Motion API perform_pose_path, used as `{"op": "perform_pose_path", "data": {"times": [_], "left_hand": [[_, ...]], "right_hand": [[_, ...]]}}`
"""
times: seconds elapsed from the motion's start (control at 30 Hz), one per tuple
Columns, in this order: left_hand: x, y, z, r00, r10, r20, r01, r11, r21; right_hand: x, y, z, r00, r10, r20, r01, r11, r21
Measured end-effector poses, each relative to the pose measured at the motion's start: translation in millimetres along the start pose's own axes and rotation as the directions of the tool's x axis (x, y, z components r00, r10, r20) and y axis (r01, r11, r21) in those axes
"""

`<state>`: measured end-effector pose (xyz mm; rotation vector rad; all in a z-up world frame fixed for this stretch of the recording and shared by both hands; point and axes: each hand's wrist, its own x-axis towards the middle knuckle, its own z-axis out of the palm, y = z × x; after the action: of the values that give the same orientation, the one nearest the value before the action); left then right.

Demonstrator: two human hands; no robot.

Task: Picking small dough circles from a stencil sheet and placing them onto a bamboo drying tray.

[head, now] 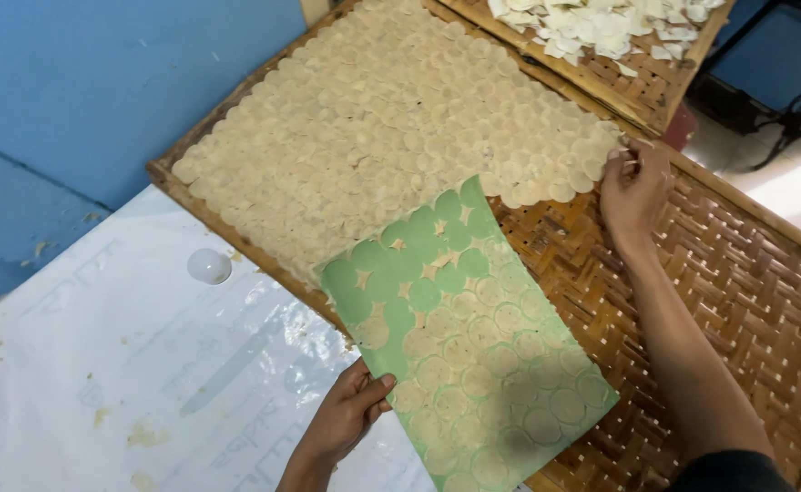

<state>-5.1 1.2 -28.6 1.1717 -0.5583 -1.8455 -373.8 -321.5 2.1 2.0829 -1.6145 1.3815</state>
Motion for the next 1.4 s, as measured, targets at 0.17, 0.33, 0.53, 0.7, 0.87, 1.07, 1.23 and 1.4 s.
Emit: {"op": "perform_pose_path", "data": {"times": [0.17,0.33,0.53,0.7,0.87,1.07,1.23,1.4], "left_hand": [[-7,11,6,0.999,0.025,0.027,-0.025,1.000,0.014],[-12,20,8,0.994,0.089,0.066,-0.094,0.993,0.077],[-15,24,10,0.991,0.104,0.083,-0.112,0.990,0.090],[-18,31,12,0.994,0.053,0.100,-0.059,0.997,0.053],[-19,30,12,0.995,0.031,0.090,-0.036,0.998,0.053],[-17,29,12,0.995,0.063,0.080,-0.069,0.995,0.074],[-16,25,10,0.995,0.064,0.082,-0.072,0.992,0.102],[-14,23,9,0.985,0.127,0.117,-0.137,0.987,0.079]], "right_hand": [[-28,-164,-31,0.897,-0.210,0.389,0.067,0.934,0.350],[-77,-246,-39,0.612,-0.581,0.537,0.276,0.793,0.543],[-100,-262,-26,0.458,-0.730,0.508,0.467,0.683,0.562],[-90,-272,-34,0.567,-0.722,0.397,0.566,0.691,0.449],[-93,-267,-34,0.607,-0.676,0.417,0.542,0.736,0.405],[-106,-272,-31,0.411,-0.756,0.510,0.579,0.649,0.494],[-105,-287,-32,0.511,-0.739,0.440,0.541,0.674,0.503],[-97,-295,-46,0.524,-0.703,0.482,0.323,0.687,0.651]]}}
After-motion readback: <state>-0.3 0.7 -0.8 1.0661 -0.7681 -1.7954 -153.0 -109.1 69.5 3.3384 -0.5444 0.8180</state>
